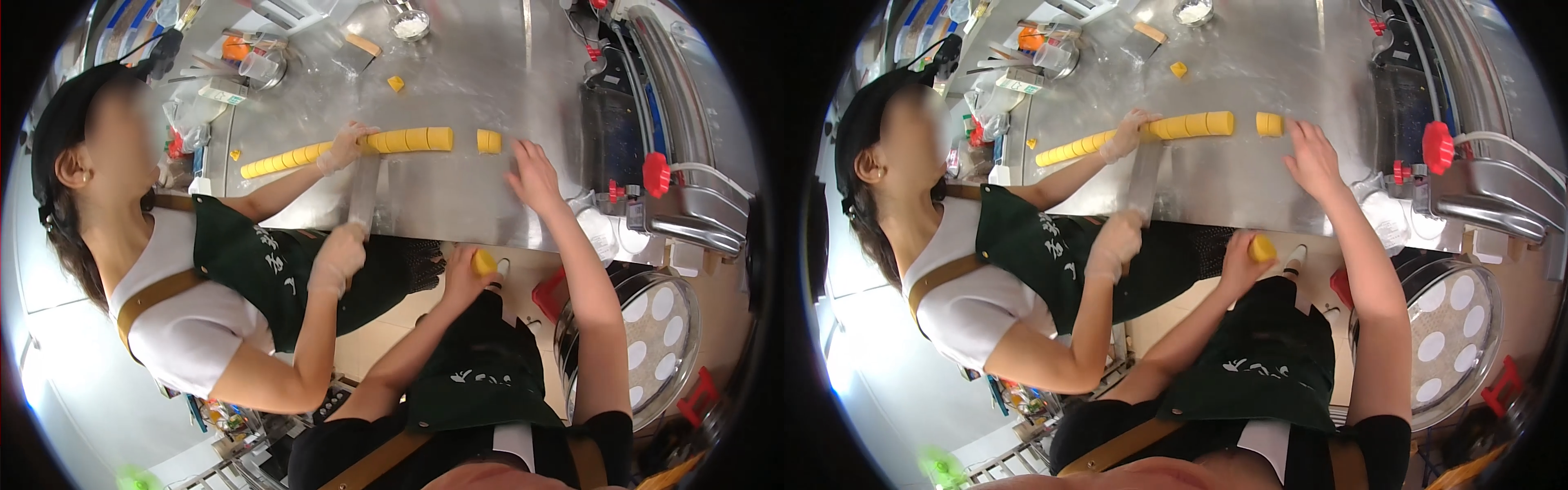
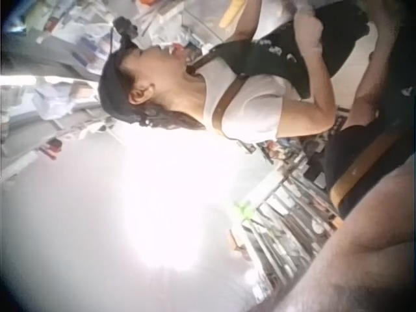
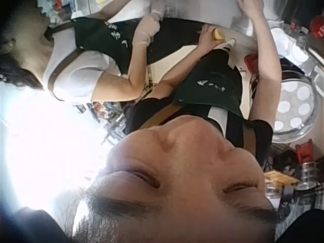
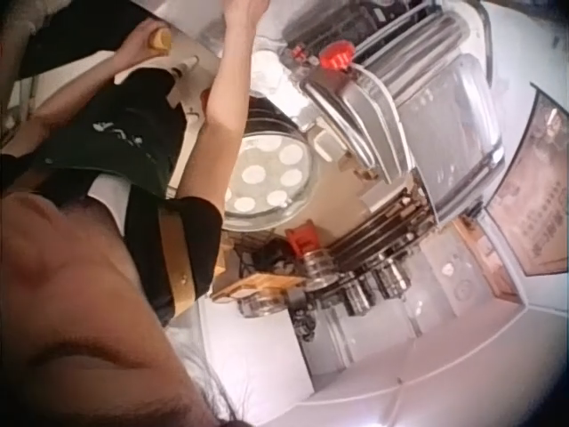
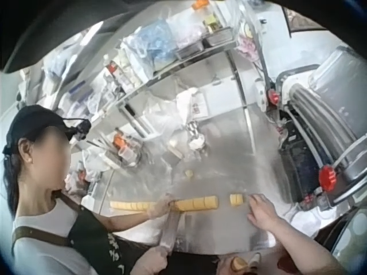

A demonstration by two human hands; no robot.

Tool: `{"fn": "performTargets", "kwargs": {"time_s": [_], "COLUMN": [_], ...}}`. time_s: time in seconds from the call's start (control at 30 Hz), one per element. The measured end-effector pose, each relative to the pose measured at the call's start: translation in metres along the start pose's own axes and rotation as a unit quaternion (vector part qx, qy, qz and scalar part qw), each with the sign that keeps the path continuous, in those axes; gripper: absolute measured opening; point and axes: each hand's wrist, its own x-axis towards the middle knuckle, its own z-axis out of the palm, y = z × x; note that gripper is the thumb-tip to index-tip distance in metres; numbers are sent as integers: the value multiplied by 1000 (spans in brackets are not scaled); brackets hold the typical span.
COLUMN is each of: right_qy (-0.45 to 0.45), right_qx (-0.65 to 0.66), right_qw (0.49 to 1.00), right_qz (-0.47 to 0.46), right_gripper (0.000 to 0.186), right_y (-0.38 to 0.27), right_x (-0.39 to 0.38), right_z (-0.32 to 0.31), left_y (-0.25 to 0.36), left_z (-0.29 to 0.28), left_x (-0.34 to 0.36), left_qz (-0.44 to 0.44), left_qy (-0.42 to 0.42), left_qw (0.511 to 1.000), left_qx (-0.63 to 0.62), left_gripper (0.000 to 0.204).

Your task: The recorder and a coworker cut rolls of yellow dough into smaller buns and arrange them on a steamer tray with paper liners.

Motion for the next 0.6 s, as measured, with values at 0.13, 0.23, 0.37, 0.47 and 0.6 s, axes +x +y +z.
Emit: {"fn": "performTargets", "kwargs": {"time_s": [0.13, 0.23, 0.37, 0.47, 0.6], "right_qy": [-25, -82, -97, -76, -72], "right_qx": [-28, -40, -30, -26, -73], "right_qw": [999, 996, 995, 997, 995], "right_qz": [-29, -5, 7, -5, -3], "right_gripper": [63, 63, 60, 57, 54], "right_y": [11, 8, 10, 13, 15], "right_x": [42, 57, 62, 61, 56], "right_z": [35, 50, 63, 69, 76], "left_y": [-22, -35, -47, -50, -45], "left_z": [-13, -21, -22, -18, -12], "left_x": [-51, -72, -76, -70, -63], "left_qz": [-64, -135, -188, -197, -193], "left_qy": [-49, -72, -50, -40, -38], "left_qw": [997, 987, 979, 976, 974], "left_qx": [-21, -56, -68, -83, -109], "left_gripper": [52, 51, 48, 48, 49]}}
